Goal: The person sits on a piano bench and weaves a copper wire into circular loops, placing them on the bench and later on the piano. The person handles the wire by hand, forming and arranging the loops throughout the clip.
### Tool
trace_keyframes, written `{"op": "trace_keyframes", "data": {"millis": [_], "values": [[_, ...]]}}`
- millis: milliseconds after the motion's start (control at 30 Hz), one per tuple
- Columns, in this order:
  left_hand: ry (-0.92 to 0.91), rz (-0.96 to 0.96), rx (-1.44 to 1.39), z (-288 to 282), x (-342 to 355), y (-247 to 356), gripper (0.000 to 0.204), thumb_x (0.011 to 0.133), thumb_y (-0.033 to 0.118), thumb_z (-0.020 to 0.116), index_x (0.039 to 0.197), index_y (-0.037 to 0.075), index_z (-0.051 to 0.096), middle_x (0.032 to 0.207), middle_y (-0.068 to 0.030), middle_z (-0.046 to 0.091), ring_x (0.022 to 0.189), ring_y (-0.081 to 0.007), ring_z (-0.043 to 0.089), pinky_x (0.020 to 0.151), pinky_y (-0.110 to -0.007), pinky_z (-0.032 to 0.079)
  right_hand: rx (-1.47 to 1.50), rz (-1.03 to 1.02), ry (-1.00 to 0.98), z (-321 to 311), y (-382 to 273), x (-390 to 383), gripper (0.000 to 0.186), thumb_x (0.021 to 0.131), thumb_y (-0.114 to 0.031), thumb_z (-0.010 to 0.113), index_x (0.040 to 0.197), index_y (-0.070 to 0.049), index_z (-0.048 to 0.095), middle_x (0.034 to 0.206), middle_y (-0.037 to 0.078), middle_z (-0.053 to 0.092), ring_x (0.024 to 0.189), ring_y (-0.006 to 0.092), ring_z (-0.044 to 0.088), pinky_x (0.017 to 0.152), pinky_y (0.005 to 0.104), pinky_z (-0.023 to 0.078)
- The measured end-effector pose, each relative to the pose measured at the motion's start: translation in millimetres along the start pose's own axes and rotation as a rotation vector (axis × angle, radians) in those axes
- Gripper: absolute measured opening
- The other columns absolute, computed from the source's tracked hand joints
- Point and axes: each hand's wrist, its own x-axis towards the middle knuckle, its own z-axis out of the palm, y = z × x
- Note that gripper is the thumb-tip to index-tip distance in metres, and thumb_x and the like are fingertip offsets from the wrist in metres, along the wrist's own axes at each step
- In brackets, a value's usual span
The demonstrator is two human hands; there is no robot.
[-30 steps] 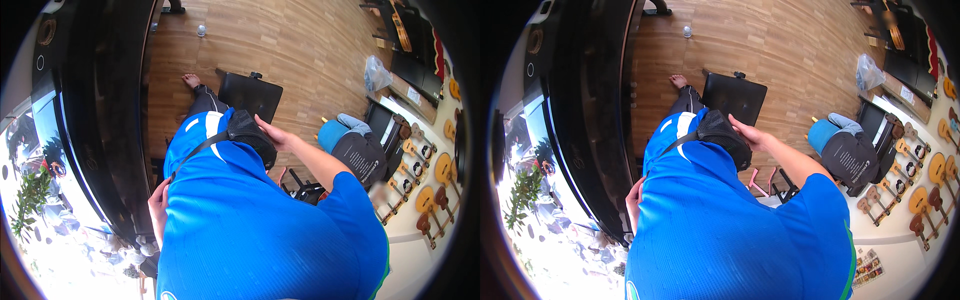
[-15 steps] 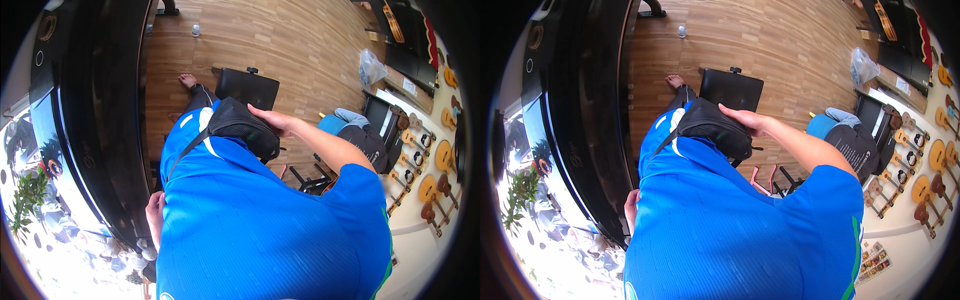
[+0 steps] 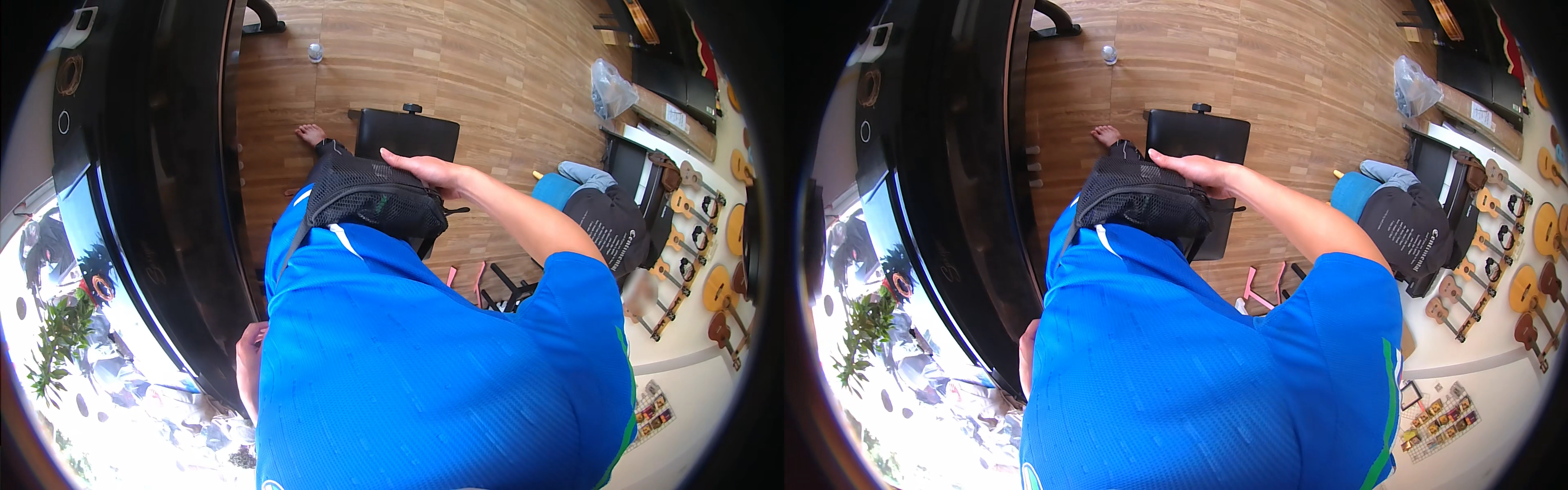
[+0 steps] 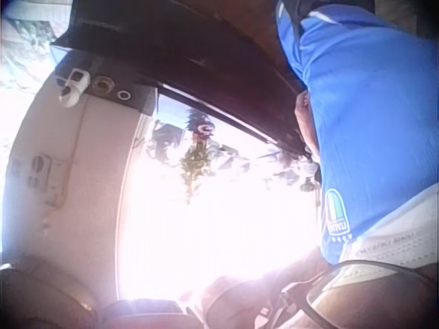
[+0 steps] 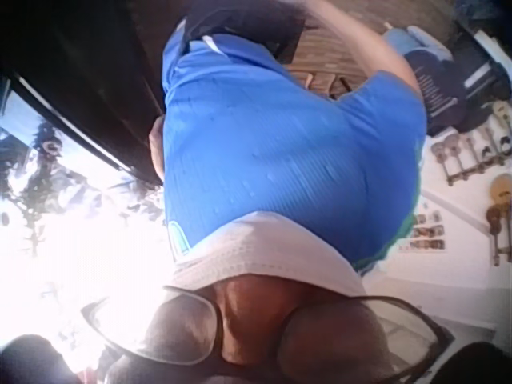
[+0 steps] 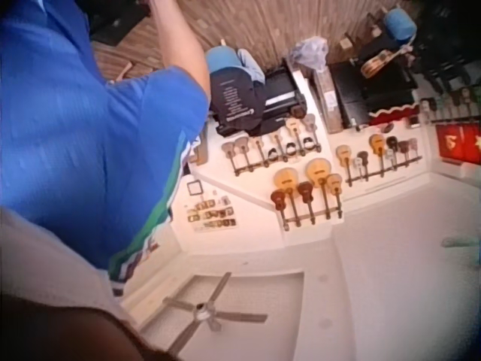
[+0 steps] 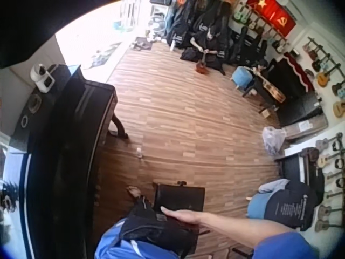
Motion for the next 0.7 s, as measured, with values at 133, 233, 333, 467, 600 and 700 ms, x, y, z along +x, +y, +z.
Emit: {"op": "trace_keyframes", "data": {"millis": [133,233,333,467,600,700], "values": [[-0.060,0.069,0.132,-14,9,-1,0.020,0.093,0.012,0.063,0.109,0.000,0.068,0.099,-0.0149,0.072,0.096,-0.0241,0.070,0.084,-0.036,0.054,-0.032,-0.001,-0.017,-6,1,10,0.082,0.093,-0.072,0.048,0.142,-0.005,0.053,0.143,0.015,0.055,0.129,0.0228,0.055,0.105,0.0371,0.047],[0.067,0.297,0.067,-25,29,-5,0.017,0.094,0.010,0.063,0.108,0.001,0.069,0.098,-0.0146,0.070,0.094,-0.0257,0.070,0.084,-0.036,0.054,0.010,-0.033,-0.051,-4,5,20,0.083,0.093,-0.072,0.047,0.141,-0.005,0.053,0.142,0.014,0.055,0.128,0.0218,0.055,0.104,0.0357,0.047],[0.193,0.472,-0.021,-29,48,30,0.016,0.097,0.012,0.064,0.107,0.001,0.070,0.097,-0.0143,0.070,0.092,-0.0236,0.069,0.084,-0.033,0.053,0.014,-0.069,-0.014,1,6,23,0.083,0.094,-0.073,0.044,0.140,-0.004,0.054,0.141,0.013,0.057,0.126,0.0202,0.056,0.104,0.0342,0.047],[0.098,0.572,-0.065,-20,72,82,0.019,0.098,0.012,0.062,0.112,0.002,0.070,0.101,-0.0116,0.071,0.099,-0.0187,0.068,0.090,-0.031,0.052,0.047,-0.103,-0.060,9,3,21,0.084,0.095,-0.073,0.040,0.138,-0.003,0.055,0.135,0.012,0.060,0.120,0.0178,0.059,0.102,0.0321,0.048],[-0.031,0.550,-0.112,-2,81,96,0.023,0.092,0.014,0.071,0.112,0.001,0.071,0.099,-0.0132,0.072,0.090,-0.0184,0.070,0.078,-0.030,0.056,0.073,-0.161,-0.091,19,1,19,0.089,0.094,-0.076,0.036,0.131,0.001,0.058,0.124,0.010,0.067,0.108,0.0151,0.065,0.096,0.0287,0.052],[-0.005,0.452,-0.066,-2,84,93,0.023,0.092,0.017,0.072,0.109,0.001,0.073,0.093,-0.0139,0.074,0.081,-0.0192,0.072,0.073,-0.030,0.056,0.063,-0.165,-0.066,23,-3,15,0.090,0.094,-0.077,0.035,0.128,0.002,0.060,0.122,0.010,0.067,0.106,0.0154,0.065,0.095,0.0292,0.051]]}}
